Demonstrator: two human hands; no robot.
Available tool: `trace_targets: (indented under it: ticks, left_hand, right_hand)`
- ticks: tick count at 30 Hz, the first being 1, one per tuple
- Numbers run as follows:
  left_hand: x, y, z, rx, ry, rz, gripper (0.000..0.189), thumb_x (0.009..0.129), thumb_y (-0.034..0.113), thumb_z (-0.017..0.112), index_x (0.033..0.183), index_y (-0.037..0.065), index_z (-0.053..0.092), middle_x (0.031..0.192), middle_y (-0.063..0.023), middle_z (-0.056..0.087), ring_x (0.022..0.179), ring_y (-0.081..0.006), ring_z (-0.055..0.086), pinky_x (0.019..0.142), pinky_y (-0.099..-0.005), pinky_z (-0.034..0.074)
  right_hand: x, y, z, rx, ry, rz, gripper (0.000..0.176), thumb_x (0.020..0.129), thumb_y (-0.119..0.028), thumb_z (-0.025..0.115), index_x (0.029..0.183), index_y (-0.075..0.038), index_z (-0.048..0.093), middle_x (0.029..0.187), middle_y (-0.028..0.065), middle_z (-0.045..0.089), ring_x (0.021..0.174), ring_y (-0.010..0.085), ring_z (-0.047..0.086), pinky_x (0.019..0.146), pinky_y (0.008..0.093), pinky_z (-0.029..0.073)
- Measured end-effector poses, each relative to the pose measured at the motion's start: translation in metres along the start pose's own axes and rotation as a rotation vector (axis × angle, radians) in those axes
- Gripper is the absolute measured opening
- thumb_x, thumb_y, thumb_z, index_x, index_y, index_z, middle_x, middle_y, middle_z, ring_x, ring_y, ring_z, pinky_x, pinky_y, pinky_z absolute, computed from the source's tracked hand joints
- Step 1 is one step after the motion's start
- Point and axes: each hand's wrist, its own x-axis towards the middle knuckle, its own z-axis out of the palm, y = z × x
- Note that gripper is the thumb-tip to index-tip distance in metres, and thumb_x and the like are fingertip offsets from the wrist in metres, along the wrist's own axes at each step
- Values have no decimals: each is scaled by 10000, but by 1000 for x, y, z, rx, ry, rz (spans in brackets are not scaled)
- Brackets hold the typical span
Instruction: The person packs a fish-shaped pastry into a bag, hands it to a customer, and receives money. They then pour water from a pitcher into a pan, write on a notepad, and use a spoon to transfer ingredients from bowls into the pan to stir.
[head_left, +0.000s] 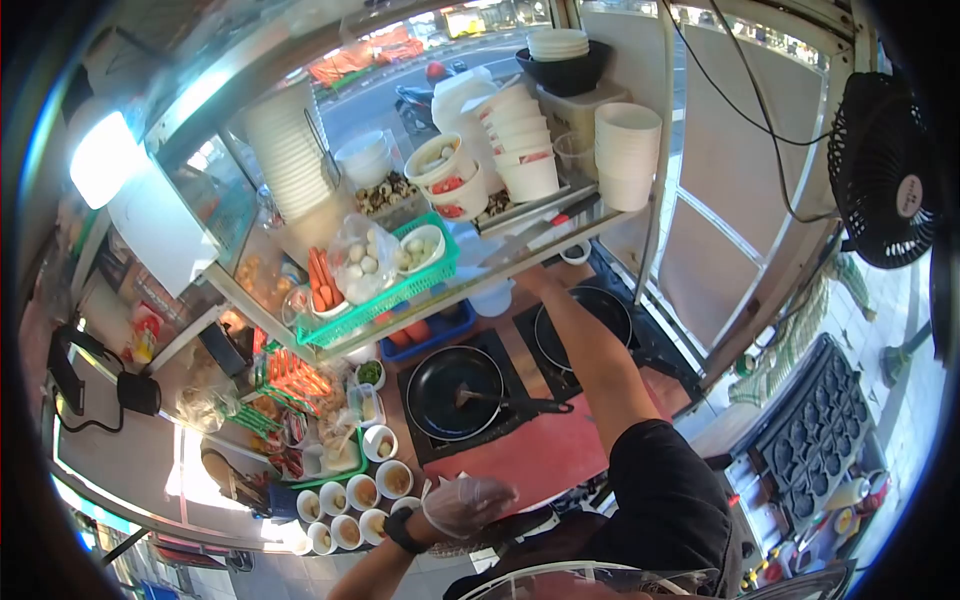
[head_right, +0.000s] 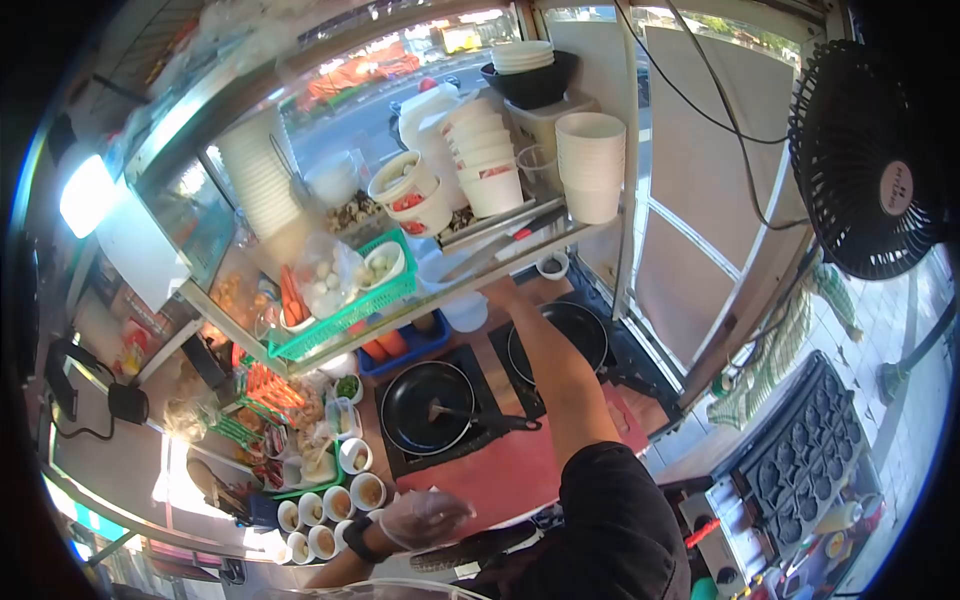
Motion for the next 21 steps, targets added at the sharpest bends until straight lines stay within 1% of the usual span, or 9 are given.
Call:
trace_targets:
  ticks: [2,3,4,6,10,11,12,15,21]
  left_hand:
    - [44,0,-39,204,49,81,218,998,149,634,1194,58,665,1090,-142,718,989,-315,717,811,-410,586]
    - [72,13,-59,189,283,291,190,981,122,656,1159,60,674,1013,-140,721,907,-315,723,754,-415,590]
    - [102,18,-78,144,251,121,153,971,106,672,1116,58,679,949,-123,723,831,-312,720,701,-414,583]
    - [155,41,-105,153,433,123,157,979,129,676,1112,47,658,914,-131,726,812,-353,707,696,-418,560]
    - [272,34,-152,445,711,370,315,945,94,667,1250,54,601,866,-174,709,809,-401,700,720,-462,560]
    - [301,36,-165,367,707,297,352,945,103,649,1288,57,582,869,-171,718,814,-404,706,731,-477,560]
    - [330,41,-177,285,701,226,388,946,112,631,1325,60,564,872,-167,728,819,-407,712,742,-492,560]
    - [403,31,-195,214,776,105,452,969,164,623,1396,40,542,851,-159,737,808,-371,734,735,-436,566]
    - [428,-9,-195,569,888,80,220,948,151,625,1152,70,642,743,-128,678,730,-408,688,706,-478,539]
  right_hand:
    - [-2,-7,10,-112,-15,-106,691,935,-228,769,1519,-42,449,1441,187,543,1300,328,549,1068,419,484]
    - [-6,-17,13,137,8,-19,660,951,-214,748,1514,-43,449,1441,179,539,1298,324,547,1083,424,469]
    - [-9,-26,14,382,30,71,628,968,-201,727,1508,-44,448,1442,171,535,1297,320,544,1097,429,455]
    - [-17,-40,9,364,70,-12,630,956,-209,736,1497,-31,464,1423,168,562,1299,300,553,1083,417,470]
    - [-34,-82,-3,399,256,1,604,959,-178,731,1485,-33,474,1360,136,618,1242,231,603,993,377,536]
    - [-52,-134,-14,384,349,-51,603,951,-166,738,1480,-38,481,1352,128,625,1213,220,622,965,373,553]
    - [-46,-97,-8,996,86,187,614,940,-153,769,1471,-66,476,1418,78,569,1282,210,551,1038,385,485]
    - [-59,-99,-22,1033,84,133,648,754,120,811,1333,-47,574,1258,85,656,1103,174,654,846,326,578]
    - [-105,-162,-77,894,196,214,714,665,204,819,1290,-47,584,1225,58,654,1110,156,625,834,302,569]
